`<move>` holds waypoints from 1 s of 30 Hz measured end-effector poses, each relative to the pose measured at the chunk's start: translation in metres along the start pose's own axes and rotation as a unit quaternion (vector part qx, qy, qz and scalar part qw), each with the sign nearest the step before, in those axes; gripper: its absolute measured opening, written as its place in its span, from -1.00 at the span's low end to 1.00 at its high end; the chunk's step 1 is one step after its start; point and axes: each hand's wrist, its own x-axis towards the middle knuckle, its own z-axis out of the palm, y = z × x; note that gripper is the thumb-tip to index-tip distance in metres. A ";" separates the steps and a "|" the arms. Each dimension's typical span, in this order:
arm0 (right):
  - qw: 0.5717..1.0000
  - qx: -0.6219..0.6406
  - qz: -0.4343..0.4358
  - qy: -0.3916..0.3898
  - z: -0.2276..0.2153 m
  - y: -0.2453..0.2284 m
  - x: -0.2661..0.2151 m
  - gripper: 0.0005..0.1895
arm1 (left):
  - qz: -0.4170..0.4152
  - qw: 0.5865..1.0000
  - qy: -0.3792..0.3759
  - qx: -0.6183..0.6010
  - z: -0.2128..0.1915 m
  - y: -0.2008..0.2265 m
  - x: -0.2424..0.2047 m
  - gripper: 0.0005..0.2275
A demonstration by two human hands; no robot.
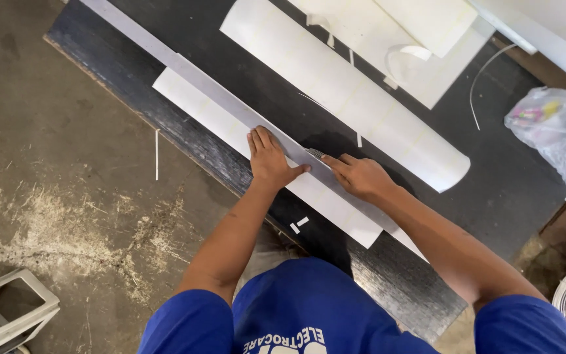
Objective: The person uses a utility knife and a metal ruler to cut a large white sheet of material on a black workbench. They align the ruler along the sheet, score the material, and separate the cut strips, repeating the process to create multiple pieces.
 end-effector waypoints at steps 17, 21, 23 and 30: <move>0.998 -0.051 -0.002 -0.048 -0.030 0.026 -0.130 -0.58 | -0.032 0.989 -0.123 0.068 -0.001 0.014 0.015 0.23; 0.998 -0.034 0.011 -0.050 -0.031 0.036 -0.158 -0.57 | -0.028 0.988 -0.127 0.086 -0.009 0.020 0.011 0.21; 0.997 -0.050 0.007 -0.053 -0.030 0.040 -0.171 -0.57 | -0.035 0.986 -0.136 0.085 -0.013 0.022 0.010 0.20; 0.992 -0.057 0.043 -0.107 -0.050 0.041 -0.207 -0.57 | -0.036 0.984 -0.144 0.099 -0.014 0.027 0.012 0.22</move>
